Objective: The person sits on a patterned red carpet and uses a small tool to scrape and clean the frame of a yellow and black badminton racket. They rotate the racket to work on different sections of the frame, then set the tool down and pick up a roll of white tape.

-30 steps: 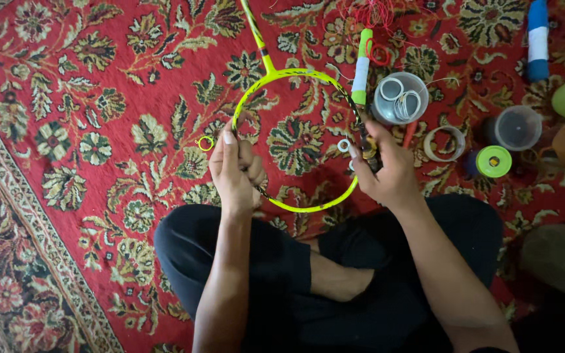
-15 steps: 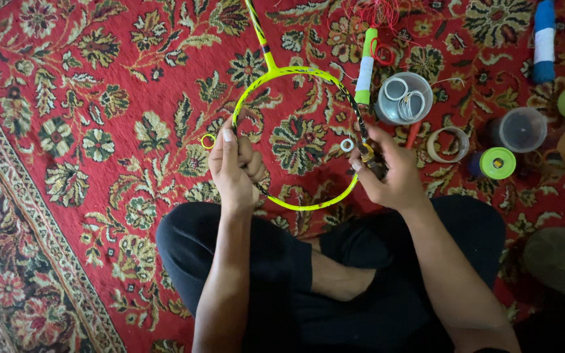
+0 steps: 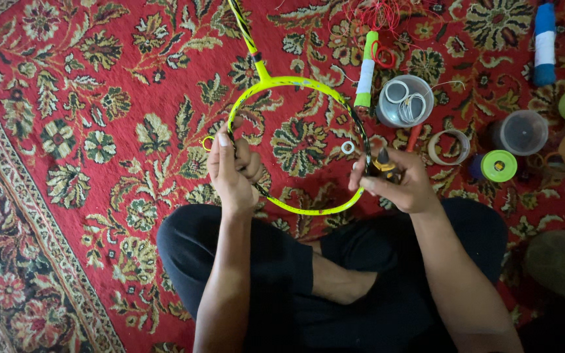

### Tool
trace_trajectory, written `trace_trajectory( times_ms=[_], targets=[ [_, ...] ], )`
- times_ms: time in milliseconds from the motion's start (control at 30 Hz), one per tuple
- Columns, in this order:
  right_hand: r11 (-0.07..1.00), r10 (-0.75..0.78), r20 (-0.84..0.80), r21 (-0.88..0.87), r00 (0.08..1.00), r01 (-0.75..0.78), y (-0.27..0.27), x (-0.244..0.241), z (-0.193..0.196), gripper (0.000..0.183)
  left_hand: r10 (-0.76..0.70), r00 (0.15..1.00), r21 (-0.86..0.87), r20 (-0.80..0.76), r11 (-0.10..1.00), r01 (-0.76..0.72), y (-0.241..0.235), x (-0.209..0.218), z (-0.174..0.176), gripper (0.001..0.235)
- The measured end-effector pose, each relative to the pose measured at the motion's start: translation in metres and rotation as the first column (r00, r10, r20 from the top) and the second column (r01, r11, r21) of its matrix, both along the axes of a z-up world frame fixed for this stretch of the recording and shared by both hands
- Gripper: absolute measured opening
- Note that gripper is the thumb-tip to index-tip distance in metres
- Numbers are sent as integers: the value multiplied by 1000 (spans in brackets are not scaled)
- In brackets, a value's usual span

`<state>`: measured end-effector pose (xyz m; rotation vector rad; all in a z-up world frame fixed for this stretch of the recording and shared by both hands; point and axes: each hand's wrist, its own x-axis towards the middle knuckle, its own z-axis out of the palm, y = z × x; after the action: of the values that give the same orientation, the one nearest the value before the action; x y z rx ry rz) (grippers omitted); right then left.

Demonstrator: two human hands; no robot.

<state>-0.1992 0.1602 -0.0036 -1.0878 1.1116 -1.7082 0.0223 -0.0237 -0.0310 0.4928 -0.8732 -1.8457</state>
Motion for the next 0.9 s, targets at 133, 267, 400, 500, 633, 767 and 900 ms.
trace_trajectory(
  times_ms=[133, 267, 400, 500, 633, 767, 900],
  targets=[
    [998, 61, 59, 3, 996, -62, 5, 0, -1, 23, 8, 1000, -6, -16, 1000, -8, -1, 0, 0, 42],
    [998, 64, 61, 9, 996, -65, 7, -1, 4, 30, 18, 1000, -30, -3, 999, -18, -1, 0, 0, 43],
    [999, 37, 35, 28, 999, -38, 6, 1, 9, 39, 30, 1000, -14, 4, 999, -30, -2, 0, 1, 42],
    [998, 43, 15, 52, 999, -44, 5, 2, 14, 42, 34, 999, -15, 5, 999, -34, -3, 0, 0, 41],
    [997, 11, -48, 76, 999, -8, 2, 2, 15, 39, 33, 999, -26, 21, 999, -33, -4, 1, 6, 40],
    [981, -89, -139, 161, 986, 112, 0, 2, 6, 30, -52, 996, -92, -72, 995, 46, -3, 3, 10, 28],
    [934, -278, 91, 256, 956, 248, -5, 8, -21, 26, -275, 940, -221, -200, 948, 230, 12, -4, 26, 48]
  ],
)
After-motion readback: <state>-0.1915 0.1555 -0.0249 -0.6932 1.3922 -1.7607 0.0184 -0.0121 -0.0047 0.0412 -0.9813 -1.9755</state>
